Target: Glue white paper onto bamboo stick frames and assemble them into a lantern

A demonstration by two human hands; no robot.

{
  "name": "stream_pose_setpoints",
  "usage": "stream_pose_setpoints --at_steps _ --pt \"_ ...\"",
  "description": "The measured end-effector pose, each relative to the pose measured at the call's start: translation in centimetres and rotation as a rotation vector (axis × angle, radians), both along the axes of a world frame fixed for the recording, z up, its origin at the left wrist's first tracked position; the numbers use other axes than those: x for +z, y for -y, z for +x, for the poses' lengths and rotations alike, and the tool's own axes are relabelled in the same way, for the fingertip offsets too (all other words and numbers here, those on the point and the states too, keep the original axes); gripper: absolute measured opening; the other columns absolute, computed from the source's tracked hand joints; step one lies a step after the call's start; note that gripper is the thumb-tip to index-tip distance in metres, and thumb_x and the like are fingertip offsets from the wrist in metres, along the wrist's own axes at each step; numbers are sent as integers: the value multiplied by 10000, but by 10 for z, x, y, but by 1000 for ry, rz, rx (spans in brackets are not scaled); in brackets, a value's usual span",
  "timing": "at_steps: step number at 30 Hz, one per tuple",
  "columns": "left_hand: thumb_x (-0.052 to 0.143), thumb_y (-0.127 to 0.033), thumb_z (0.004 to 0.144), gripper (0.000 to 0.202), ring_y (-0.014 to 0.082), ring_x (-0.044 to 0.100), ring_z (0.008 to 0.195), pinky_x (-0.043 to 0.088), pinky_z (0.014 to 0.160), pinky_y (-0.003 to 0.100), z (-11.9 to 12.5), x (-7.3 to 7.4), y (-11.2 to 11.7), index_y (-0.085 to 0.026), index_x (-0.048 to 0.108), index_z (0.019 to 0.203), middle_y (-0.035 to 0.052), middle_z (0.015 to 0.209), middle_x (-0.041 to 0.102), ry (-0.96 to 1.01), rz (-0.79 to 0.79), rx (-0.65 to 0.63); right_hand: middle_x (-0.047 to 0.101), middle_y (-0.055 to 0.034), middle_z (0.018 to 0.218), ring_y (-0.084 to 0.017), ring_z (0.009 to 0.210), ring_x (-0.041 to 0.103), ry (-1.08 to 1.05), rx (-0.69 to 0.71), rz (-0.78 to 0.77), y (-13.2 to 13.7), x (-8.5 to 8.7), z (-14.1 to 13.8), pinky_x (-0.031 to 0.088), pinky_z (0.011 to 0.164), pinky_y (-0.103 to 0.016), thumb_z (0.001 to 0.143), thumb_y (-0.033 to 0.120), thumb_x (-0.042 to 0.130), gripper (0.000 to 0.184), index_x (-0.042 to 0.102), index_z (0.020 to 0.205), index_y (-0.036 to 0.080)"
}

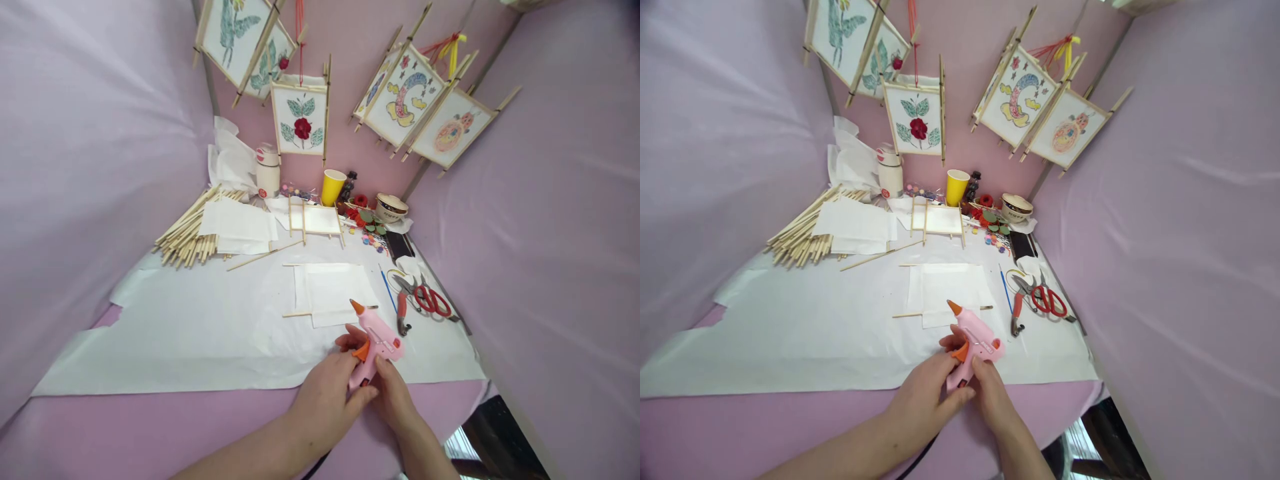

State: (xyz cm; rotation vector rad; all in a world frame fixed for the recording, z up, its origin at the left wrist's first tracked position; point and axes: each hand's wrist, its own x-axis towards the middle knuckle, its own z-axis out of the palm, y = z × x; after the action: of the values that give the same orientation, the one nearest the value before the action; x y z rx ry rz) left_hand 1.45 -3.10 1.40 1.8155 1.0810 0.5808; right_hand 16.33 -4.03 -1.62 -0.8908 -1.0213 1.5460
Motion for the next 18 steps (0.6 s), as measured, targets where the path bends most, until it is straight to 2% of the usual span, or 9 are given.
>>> stream_pose_setpoints --at_steps 5,7,9,11,13,16,18 --pt "479 -289 918 135 234 564 920 417 782 366 0 3 2 -193 559 971 64 995 629 6 46 -11 529 -71 1386 -269 1263 500 57 8 6 1 0 2 358 1105 -452 926 566 458 539 495 1390 295" --pt "415 -284 946 170 224 560 927 419 792 354 -5 10 1 -193 547 1006 68 1018 621 28 62 -7 514 -78 1410 -271 1291 481 180 -8 -6 5 0 3 335 1126 -460 924 581 462 546 501 1383 289" --pt "396 -297 955 177 204 560 877 419 763 329 -15 17 -1 -196 539 988 50 970 619 36 61 23 505 -91 1422 -265 1308 468 389 -12 -29 13 0 5 322 1136 -463 929 555 487 534 499 1385 278" --pt "400 -317 955 172 179 553 794 409 708 300 -34 23 -3 -204 529 938 19 884 608 9 53 92 503 -105 1419 -255 1306 472 578 19 -13 23 1 9 338 1127 -459 938 496 517 541 450 1426 271" --pt "412 -333 947 173 159 532 711 387 651 278 -61 25 -4 -212 508 869 -11 793 578 -76 65 206 520 -104 1392 -235 1278 499 680 56 52 32 3 15 370 1108 -436 957 434 513 529 406 1451 280" --pt "437 -406 929 272 149 489 610 346 593 271 -108 23 -2 -216 447 735 -36 650 491 -313 152 427 567 -80 1313 -198 1182 565 768 58 127 40 8 27 432 1051 -377 980 372 482 426 451 1399 305" --pt "419 -495 933 348 159 504 617 349 608 277 -136 20 1 -216 457 729 -30 645 501 -459 206 488 597 -66 1250 -184 1115 594 815 37 151 40 12 34 465 1007 -350 983 361 478 385 479 1364 312"
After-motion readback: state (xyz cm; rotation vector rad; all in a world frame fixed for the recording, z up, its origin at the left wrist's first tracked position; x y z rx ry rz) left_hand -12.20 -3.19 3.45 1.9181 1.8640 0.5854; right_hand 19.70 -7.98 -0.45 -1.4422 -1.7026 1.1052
